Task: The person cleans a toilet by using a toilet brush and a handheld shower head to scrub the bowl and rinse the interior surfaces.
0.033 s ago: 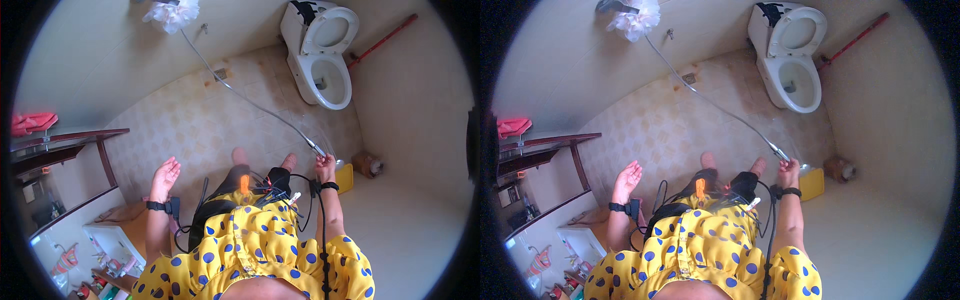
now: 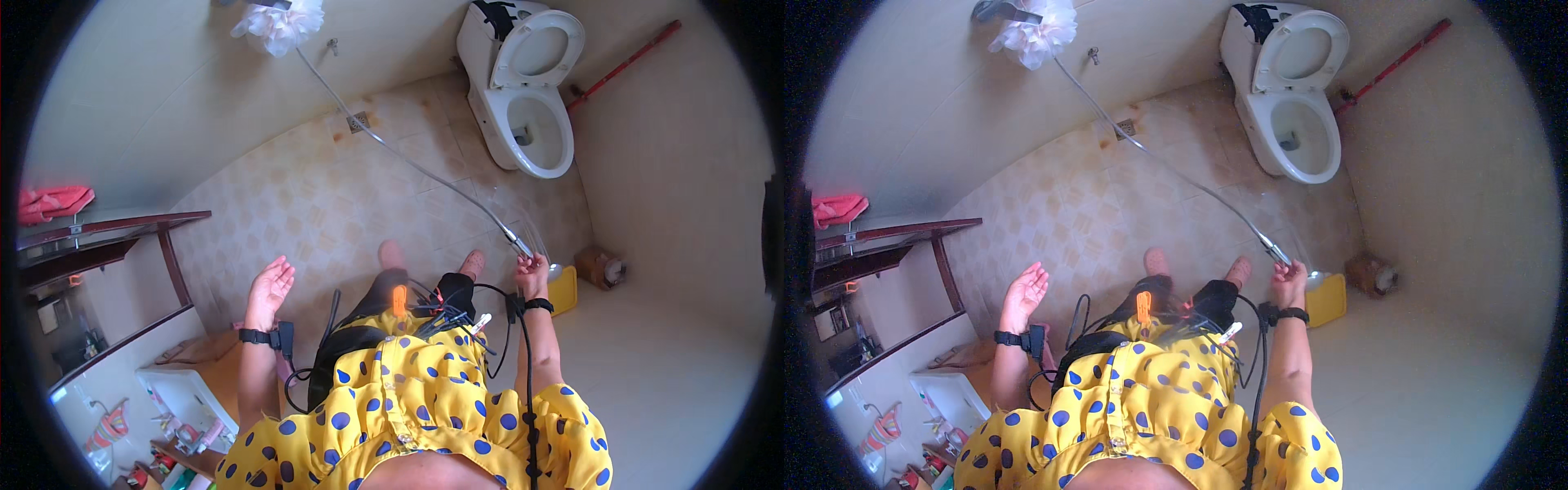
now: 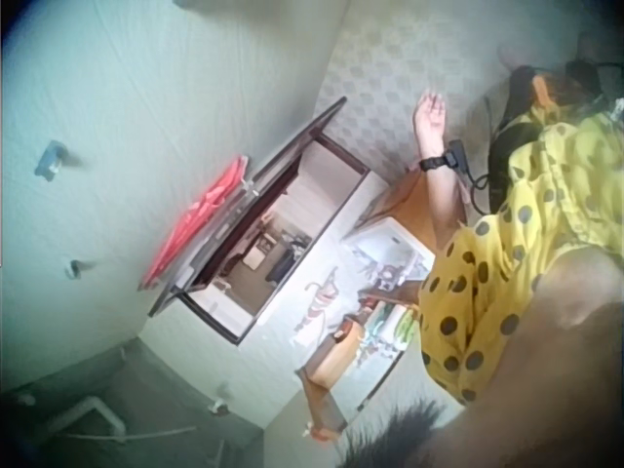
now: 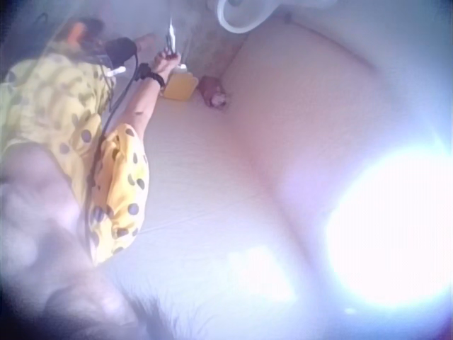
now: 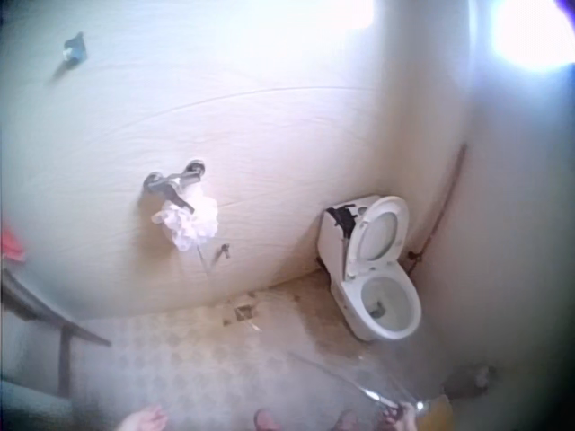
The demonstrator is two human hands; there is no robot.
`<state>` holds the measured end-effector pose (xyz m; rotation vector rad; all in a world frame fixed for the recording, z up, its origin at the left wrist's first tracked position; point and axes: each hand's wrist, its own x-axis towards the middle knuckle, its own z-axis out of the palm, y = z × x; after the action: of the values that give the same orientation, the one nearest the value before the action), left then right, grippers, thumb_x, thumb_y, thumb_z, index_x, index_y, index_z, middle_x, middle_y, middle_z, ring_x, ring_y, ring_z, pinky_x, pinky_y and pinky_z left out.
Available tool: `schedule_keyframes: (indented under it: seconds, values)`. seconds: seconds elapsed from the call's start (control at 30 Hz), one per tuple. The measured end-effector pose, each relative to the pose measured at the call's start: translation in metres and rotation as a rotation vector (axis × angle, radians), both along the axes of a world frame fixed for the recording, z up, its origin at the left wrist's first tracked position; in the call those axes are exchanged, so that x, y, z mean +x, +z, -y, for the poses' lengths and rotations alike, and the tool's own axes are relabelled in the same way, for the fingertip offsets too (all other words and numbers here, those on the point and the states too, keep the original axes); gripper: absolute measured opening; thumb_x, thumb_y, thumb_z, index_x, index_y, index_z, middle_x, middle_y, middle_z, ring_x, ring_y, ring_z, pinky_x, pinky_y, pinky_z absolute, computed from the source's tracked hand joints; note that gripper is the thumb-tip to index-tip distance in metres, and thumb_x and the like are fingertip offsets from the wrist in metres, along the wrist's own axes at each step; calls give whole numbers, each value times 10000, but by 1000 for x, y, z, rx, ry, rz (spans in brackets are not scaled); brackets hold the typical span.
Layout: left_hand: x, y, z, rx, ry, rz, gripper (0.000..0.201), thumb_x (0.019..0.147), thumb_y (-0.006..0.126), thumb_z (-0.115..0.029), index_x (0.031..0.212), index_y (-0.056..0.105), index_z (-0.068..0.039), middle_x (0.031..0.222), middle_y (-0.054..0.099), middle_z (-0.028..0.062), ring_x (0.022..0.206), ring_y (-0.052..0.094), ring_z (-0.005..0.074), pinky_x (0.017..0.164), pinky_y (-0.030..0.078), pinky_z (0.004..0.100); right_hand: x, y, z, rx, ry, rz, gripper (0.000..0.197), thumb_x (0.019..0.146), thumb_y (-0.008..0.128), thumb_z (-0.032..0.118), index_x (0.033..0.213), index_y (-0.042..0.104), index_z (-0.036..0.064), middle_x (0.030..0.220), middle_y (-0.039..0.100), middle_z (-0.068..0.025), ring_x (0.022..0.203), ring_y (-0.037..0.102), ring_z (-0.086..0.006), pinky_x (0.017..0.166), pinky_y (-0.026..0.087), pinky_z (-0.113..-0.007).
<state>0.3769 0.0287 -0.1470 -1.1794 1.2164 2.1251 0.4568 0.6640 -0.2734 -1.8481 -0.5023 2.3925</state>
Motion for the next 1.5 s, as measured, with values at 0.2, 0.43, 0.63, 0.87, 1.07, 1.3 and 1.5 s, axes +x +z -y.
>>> schedule_keyframes:
  seconds: [0.2,0.43,0.63,0.87,1.07,1.3,1.5]
  values:
    - [-12,6,-5,-20,-28,18,307,872,569,-101,1175,549,-61,952,634,36,923,621,180,793,488,297,18,-16,5,-18,-182,7,255,823,528,225,788,568,-25,628,577,-112,454,497,-109,363,304,-193]
    - [-22,9,-8,-56,-50,14,307,881,560,-95,1185,542,-65,974,626,36,931,618,181,798,483,298,-63,12,21,-70,15,-75,221,826,510,233,796,559,20,672,591,-101,508,531,-148,351,310,-189]
    - [-19,2,0,-60,-36,5,286,879,556,-82,1165,556,-73,973,625,38,928,618,185,801,481,307,-129,53,27,81,299,-170,231,834,511,268,877,541,43,702,606,-115,472,511,-94,355,325,-182]
    - [-15,-10,13,-9,37,-22,266,875,560,-80,1141,566,-73,950,631,43,918,621,190,792,482,306,-190,123,37,381,459,-230,211,816,541,279,739,549,83,654,612,-115,430,467,-97,358,320,-189]
    - [-18,-5,11,27,57,-74,280,886,545,-78,1165,550,-66,950,628,47,911,622,186,787,485,299,-220,205,33,626,503,-331,178,821,576,259,761,556,93,639,588,-80,438,477,-88,369,305,-181]
    - [-43,-3,-1,22,-10,-149,290,895,528,-89,1183,534,-59,971,614,43,907,622,181,779,487,304,-252,274,15,839,546,-347,187,793,610,223,744,530,60,624,556,-67,400,418,-69,344,269,-195]
    - [-82,28,-50,-17,-110,-179,310,882,557,-126,1191,539,-112,982,614,22,912,617,172,788,482,309,-267,314,-10,937,459,-375,197,795,639,224,759,529,65,627,564,-62,407,435,-63,338,283,-185]
